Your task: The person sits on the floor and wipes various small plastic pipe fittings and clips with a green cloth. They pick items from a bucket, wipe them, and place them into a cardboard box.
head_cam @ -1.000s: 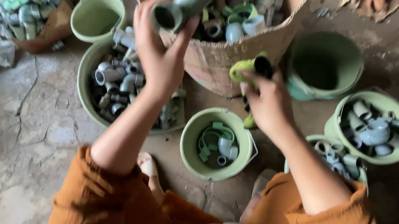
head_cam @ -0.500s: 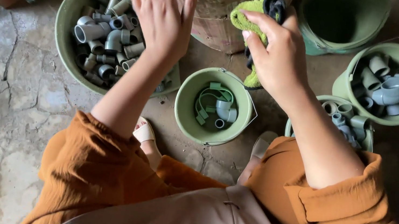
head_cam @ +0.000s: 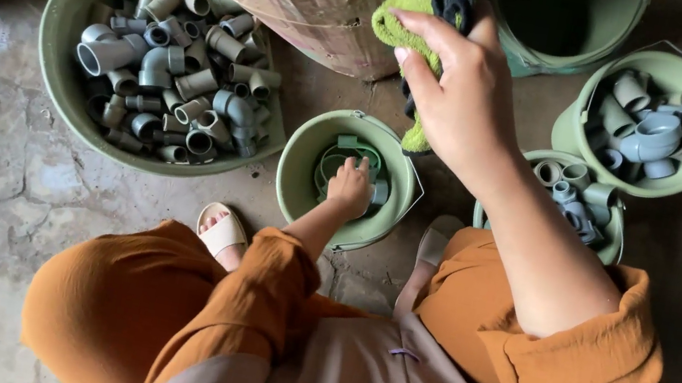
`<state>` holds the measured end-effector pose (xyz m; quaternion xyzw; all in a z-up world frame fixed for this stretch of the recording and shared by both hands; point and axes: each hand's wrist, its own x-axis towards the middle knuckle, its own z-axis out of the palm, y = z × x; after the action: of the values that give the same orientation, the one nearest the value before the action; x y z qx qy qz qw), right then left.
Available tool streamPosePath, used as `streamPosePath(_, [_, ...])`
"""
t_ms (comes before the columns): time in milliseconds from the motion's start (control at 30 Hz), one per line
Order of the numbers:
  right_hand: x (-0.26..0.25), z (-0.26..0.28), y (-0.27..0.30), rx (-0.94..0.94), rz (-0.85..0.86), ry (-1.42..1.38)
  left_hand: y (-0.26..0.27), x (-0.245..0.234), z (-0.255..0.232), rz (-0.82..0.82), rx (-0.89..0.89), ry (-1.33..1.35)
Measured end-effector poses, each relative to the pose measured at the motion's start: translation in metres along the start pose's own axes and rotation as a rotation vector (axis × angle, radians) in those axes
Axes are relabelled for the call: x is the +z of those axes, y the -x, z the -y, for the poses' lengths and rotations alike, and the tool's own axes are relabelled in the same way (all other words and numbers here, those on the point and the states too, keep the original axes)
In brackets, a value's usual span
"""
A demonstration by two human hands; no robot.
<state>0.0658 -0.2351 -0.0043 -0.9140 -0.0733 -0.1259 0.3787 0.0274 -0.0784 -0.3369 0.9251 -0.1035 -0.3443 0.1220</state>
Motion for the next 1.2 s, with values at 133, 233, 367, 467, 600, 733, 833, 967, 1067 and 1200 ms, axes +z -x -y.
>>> streamPosePath(133, [0.001, -0.001, -0.002, 0.058, 0.053, 0.008, -0.022, 0.030, 0.010, 0.055, -0.214, 0.252])
streamPosePath(233, [0.005, -0.005, -0.001, 0.097, 0.092, 0.010, -0.017, 0.048, 0.026, -0.021, -0.211, 0.316])
streamPosePath(367, [0.007, -0.006, -0.006, 0.137, 0.144, -0.021, 0.000, 0.026, 0.029, -0.156, -0.250, 0.694])
streamPosePath(467, [0.010, -0.007, -0.011, 0.114, 0.228, -0.116, 0.015, -0.016, 0.021, -0.242, -0.329, 1.402])
streamPosePath(600, [0.014, -0.002, -0.004, 0.184, 0.244, -0.347, 0.063, -0.102, 0.003, -0.300, -0.105, 1.902])
streamPosePath(733, [0.024, -0.008, -0.001, 0.196, 0.073, -0.556, 0.130, -0.184, -0.007, -0.426, 0.017, 1.885])
streamPosePath(833, [0.021, 0.001, 0.009, 0.102, -0.026, -0.599, 0.182, -0.228, -0.023, -0.547, 0.009, 1.651])
streamPosePath(967, [0.027, 0.062, 0.035, -0.144, -0.118, -0.488, 0.212, -0.240, -0.025, -0.606, 0.095, 1.057])
streamPosePath(1067, [0.058, 0.081, 0.060, -0.488, -0.158, 0.030, 0.226, -0.233, -0.032, -0.740, 0.200, 1.031])
streamPosePath(1200, [0.066, 0.046, 0.046, -0.489, -0.184, 0.002, 0.244, -0.221, -0.040, -0.946, 0.325, 0.989])
